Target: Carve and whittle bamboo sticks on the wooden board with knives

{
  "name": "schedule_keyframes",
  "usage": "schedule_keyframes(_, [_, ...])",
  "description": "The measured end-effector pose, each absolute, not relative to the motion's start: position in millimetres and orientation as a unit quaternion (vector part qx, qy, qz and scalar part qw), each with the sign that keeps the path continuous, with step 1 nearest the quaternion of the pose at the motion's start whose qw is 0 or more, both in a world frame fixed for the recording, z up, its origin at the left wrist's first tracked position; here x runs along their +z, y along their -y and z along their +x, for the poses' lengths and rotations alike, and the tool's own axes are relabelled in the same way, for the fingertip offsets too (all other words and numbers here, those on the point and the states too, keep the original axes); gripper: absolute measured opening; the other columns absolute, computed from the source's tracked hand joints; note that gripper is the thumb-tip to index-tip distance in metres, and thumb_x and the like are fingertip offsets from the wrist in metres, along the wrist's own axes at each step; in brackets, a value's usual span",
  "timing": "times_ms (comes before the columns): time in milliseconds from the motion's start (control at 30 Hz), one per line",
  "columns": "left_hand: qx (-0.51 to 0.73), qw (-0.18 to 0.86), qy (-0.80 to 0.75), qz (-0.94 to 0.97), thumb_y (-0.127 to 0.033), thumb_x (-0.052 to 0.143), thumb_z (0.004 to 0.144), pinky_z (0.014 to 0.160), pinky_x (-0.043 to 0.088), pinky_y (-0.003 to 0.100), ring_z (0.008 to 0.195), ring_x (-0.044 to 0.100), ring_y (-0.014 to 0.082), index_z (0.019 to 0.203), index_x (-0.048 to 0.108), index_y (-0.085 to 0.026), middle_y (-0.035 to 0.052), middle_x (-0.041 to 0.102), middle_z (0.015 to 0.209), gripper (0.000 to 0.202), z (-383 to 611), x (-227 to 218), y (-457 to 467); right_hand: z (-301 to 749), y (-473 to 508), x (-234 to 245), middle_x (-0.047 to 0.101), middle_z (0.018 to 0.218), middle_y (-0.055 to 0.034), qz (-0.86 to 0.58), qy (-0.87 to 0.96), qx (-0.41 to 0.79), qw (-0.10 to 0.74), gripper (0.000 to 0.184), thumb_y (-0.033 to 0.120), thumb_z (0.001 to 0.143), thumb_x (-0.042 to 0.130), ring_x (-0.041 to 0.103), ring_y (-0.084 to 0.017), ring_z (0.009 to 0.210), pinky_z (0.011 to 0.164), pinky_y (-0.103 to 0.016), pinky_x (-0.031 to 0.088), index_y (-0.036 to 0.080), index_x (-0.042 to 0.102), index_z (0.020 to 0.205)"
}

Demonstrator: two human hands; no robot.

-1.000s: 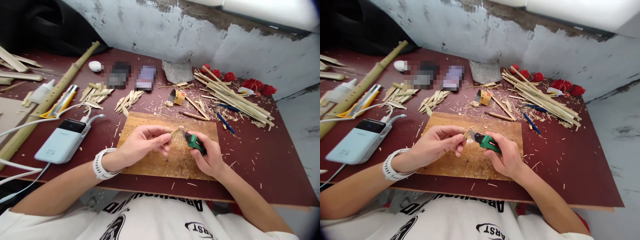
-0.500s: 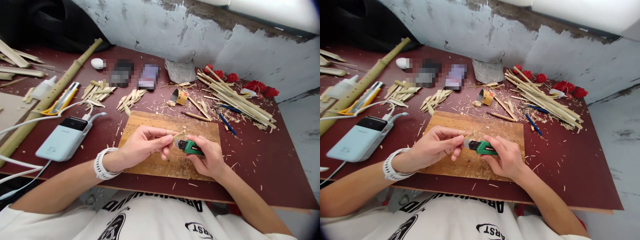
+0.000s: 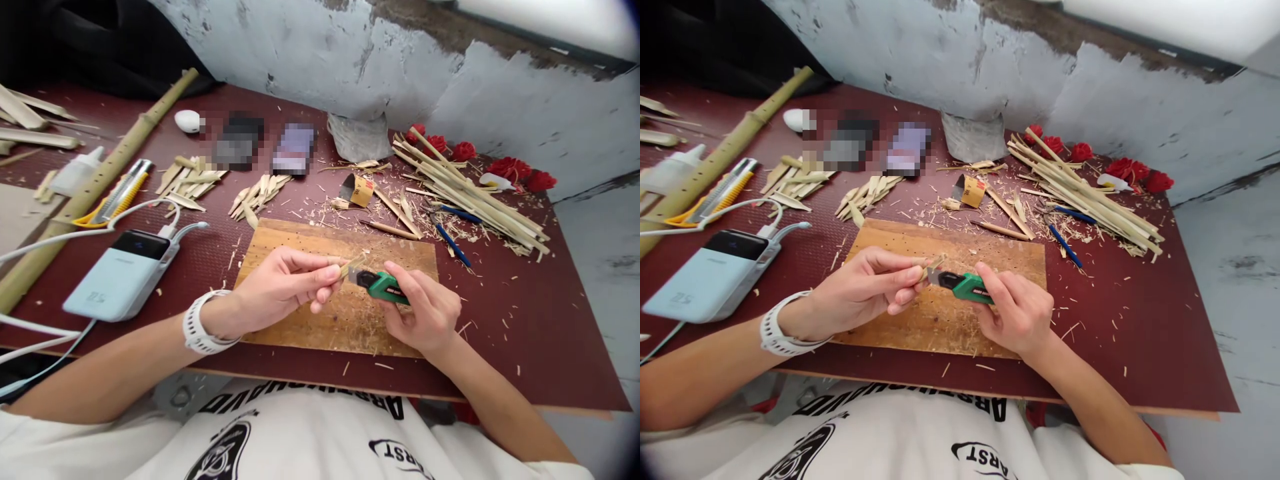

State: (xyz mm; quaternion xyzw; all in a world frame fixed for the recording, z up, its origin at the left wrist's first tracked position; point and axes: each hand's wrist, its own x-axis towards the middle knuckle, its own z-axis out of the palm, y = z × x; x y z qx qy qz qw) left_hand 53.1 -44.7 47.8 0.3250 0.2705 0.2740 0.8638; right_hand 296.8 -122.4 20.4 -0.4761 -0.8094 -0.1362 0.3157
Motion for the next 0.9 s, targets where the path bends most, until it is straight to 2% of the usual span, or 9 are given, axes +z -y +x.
schedule_keyframes(167, [0.281, 0.857, -0.280, 0.329, -0.026, 0.091, 0.080, 0.048, 0.048, 0.012, 0.056, 0.054, 0.0039, 0.089, 0.084, -0.011, 0.0015, 0.065, 0.069, 0.019, 51, 44, 42, 303, 115, 22, 0.074, 0.085, -0.0043, -0.490, 0.799, -0.159, 0.310, 0.041, 0.031, 0.097, 0.070, 0.064, -0.014, 0.065, 0.061, -0.027, 0.047, 0.015, 0.063, 0.133])
schedule_keyframes(267, [0.279, 0.854, -0.278, 0.340, -0.026, 0.091, 0.080, 0.048, 0.049, 0.013, 0.057, 0.056, 0.0047, 0.094, 0.084, -0.012, 0.0018, 0.066, 0.070, 0.021, 49, 42, 46, 323, 106, 27, 0.074, 0.089, -0.0068, -0.582, 0.709, -0.191, 0.351, 0.028, 0.033, 0.101, 0.063, 0.064, -0.017, 0.067, 0.060, -0.030, 0.049, 0.020, 0.067, 0.126])
schedule_keyframes(333, [0.279, 0.850, -0.282, 0.348, -0.026, 0.091, 0.079, 0.049, 0.051, 0.015, 0.057, 0.057, 0.0057, 0.100, 0.084, -0.013, 0.0019, 0.068, 0.070, 0.025, 49, 40, 48, 335, 102, 29, 0.073, 0.090, -0.0095, -0.641, 0.624, -0.231, 0.383, 0.032, 0.038, 0.101, 0.063, 0.062, -0.020, 0.065, 0.057, -0.033, 0.048, 0.020, 0.067, 0.127])
schedule_keyframes(367, [0.281, 0.846, -0.287, 0.351, -0.026, 0.091, 0.079, 0.050, 0.052, 0.016, 0.057, 0.058, 0.0061, 0.101, 0.084, -0.014, 0.0020, 0.068, 0.071, 0.026, 49, 39, 48, 338, 102, 28, 0.071, 0.085, -0.0080, -0.650, 0.610, -0.227, 0.392, 0.034, 0.040, 0.100, 0.065, 0.060, -0.020, 0.062, 0.055, -0.033, 0.047, 0.019, 0.068, 0.126])
schedule_keyframes(433, [0.294, 0.838, -0.296, 0.351, -0.028, 0.092, 0.078, 0.052, 0.054, 0.017, 0.058, 0.061, 0.0065, 0.098, 0.083, -0.014, 0.0020, 0.070, 0.072, 0.026, 51, 37, 48, 336, 104, 24, 0.070, 0.079, -0.0037, -0.638, 0.654, -0.147, 0.379, 0.033, 0.041, 0.098, 0.066, 0.059, -0.016, 0.057, 0.053, -0.030, 0.046, 0.019, 0.067, 0.123])
schedule_keyframes(533, [0.317, 0.828, -0.305, 0.347, -0.029, 0.094, 0.077, 0.055, 0.057, 0.016, 0.059, 0.065, 0.0073, 0.095, 0.081, -0.014, 0.0019, 0.073, 0.074, 0.027, 53, 36, 47, 322, 111, 15, 0.073, 0.086, -0.0036, -0.612, 0.694, -0.076, 0.371, 0.032, 0.040, 0.099, 0.064, 0.066, -0.016, 0.065, 0.061, -0.028, 0.051, 0.021, 0.062, 0.125])
schedule_keyframes(667, [0.327, 0.818, -0.320, 0.349, -0.029, 0.092, 0.079, 0.060, 0.062, 0.019, 0.063, 0.070, 0.0099, 0.097, 0.077, -0.014, 0.0017, 0.075, 0.076, 0.028, 54, 37, 46, 311, 115, 10, 0.074, 0.094, -0.0056, -0.573, 0.732, -0.015, 0.368, 0.032, 0.037, 0.101, 0.060, 0.070, -0.018, 0.073, 0.066, -0.028, 0.053, 0.021, 0.055, 0.129])
schedule_keyframes(900, [0.312, 0.823, -0.316, 0.354, -0.028, 0.089, 0.082, 0.068, 0.066, 0.023, 0.070, 0.076, 0.0135, 0.099, 0.068, -0.013, 0.0047, 0.077, 0.084, 0.031, 54, 33, 45, 308, 115, 11, 0.075, 0.097, -0.0059, -0.550, 0.757, 0.026, 0.351, 0.033, 0.037, 0.103, 0.055, 0.070, -0.018, 0.069, 0.064, -0.028, 0.054, 0.021, 0.053, 0.132])
